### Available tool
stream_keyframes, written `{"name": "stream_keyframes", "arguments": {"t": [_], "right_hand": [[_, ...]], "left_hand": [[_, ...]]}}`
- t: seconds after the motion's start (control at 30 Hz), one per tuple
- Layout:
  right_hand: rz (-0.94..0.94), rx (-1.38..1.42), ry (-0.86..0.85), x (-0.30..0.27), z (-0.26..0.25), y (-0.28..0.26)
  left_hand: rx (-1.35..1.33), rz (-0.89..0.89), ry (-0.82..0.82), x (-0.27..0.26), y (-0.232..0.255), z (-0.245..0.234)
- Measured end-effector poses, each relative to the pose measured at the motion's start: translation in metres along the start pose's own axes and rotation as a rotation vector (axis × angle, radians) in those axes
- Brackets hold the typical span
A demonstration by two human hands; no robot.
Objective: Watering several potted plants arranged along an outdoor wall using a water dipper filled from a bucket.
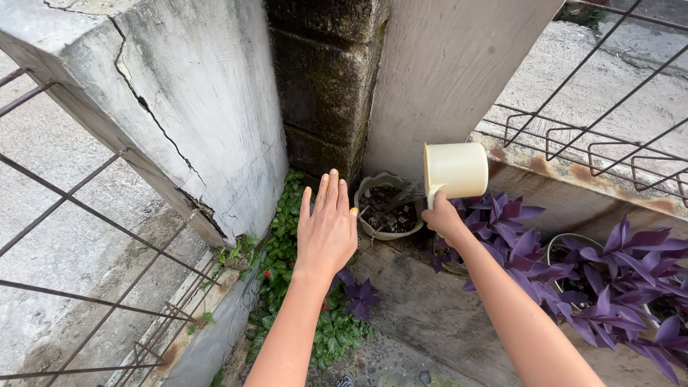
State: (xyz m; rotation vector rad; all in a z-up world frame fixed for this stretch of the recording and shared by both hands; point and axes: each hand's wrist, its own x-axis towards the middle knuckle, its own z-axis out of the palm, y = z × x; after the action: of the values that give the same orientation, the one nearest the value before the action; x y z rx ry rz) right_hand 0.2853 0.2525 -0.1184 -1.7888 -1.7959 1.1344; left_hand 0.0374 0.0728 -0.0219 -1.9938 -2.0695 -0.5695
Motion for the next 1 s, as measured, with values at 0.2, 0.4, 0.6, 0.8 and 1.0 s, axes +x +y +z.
{"name": "stream_keyframes", "arguments": {"t": [0.2, 0.4, 0.6, 0.8, 1.0], "right_hand": [[-0.239, -0.403, 0.151, 0.022, 0.014, 0.039], [-0.239, -0.507, 0.202, -0.006, 0.024, 0.036], [-0.376, -0.434, 0.245, -0.018, 0.018, 0.036], [-0.627, -0.29, 0.263, -0.011, 0.008, 0.05], [-0.133, 0.621, -0.144, -0.091, -0.044, -0.037]], "left_hand": [[-0.039, -0.011, -0.004, -0.003, 0.003, -0.012], [-0.017, 0.007, -0.004, -0.003, 0.003, -0.004], [-0.049, 0.021, 0.005, 0.0, 0.012, -0.008], [-0.053, 0.062, 0.012, 0.002, 0.022, -0.005], [-0.058, 0.084, -0.02, 0.006, 0.033, 0.003]]}}
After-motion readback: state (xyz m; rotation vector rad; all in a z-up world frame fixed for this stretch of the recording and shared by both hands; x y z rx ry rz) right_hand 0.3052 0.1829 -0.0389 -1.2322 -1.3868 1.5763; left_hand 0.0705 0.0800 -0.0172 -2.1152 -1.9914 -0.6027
